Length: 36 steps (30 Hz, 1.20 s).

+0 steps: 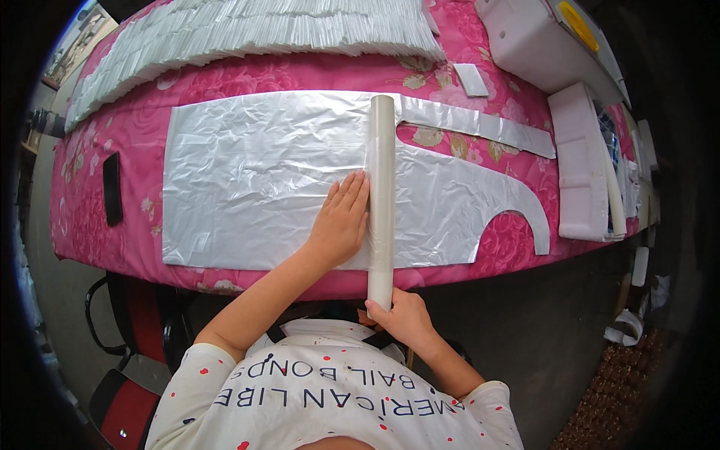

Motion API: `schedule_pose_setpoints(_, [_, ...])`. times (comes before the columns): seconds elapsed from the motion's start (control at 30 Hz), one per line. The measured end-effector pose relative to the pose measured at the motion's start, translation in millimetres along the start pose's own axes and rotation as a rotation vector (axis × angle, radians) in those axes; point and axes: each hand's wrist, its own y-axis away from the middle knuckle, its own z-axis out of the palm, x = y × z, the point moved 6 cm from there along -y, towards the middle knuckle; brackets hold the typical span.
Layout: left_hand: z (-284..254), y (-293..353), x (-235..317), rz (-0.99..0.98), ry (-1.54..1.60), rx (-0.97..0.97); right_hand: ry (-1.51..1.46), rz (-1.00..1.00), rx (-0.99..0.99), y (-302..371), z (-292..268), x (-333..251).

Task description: The person wraps small white rectangular items in clear plastic film on a pink floral tablecloth. They unroll the film, place an item on it, fold the film around the item, and set the wrapped unit aside. The process is repeated multiple times with items stacked on the table.

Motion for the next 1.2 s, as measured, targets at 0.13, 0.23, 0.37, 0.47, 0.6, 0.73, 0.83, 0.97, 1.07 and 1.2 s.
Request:
schedule_pose_setpoints(0.13, [2.4,0.1,-1.9,0.010,-0.132,-0.041,-0.007,0.006,-0.112,-3.5,-4.4,-8.6])
schedule_pose_setpoints(0.23, [4.0,-0.7,-2.8,0.019,-0.182,-0.050,0.082,-0.008,-0.196,-17.4,-9.5,-5.6])
schedule_pose_setpoints(0.37, [4.8,-0.3,-3.9,0.005,-0.193,-0.075,0.331,-0.205,-0.026,-60.9,-56.3,-58.6])
schedule_pose_setpoints(0.47, [4.7,-1.0,-1.4,0.028,-0.201,-0.056,0.182,-0.223,0.112,-118.2,-81.3,-73.0])
schedule_pose_setpoints(0.6, [2.5,-1.9,-0.6,0.016,-0.208,-0.041,-0.176,-0.093,0.066,-181.2,-97.3,-75.0])
schedule_pose_setpoints(0.73, [1.0,-2.3,-1.9,0.016,-0.201,-0.047,-0.855,-0.124,0.047,-203.3,-98.8,-86.8])
schedule_pose_setpoints(0.83, [0.8,-3.4,-0.1,0.019,-0.184,-0.058,-1.323,-0.140,0.091,-233.5,-101.8,-70.7])
schedule_pose_setpoints(0.97, [0.6,-3.4,0.6,0.019,-0.185,-0.066,-1.700,-0.442,-0.003,-253.3,-157.0,-61.7])
schedule_pose_setpoints(1.07, [2.5,-3.1,0.4,0.021,-0.173,-0.083,-1.717,-0.593,0.171,-240.3,-233.5,-43.0])
schedule_pose_setpoints(1.2, [2.5,-1.1,-1.1,0.015,-0.188,-0.059,-1.572,-0.799,0.288,-179.5,-267.8,-101.1])
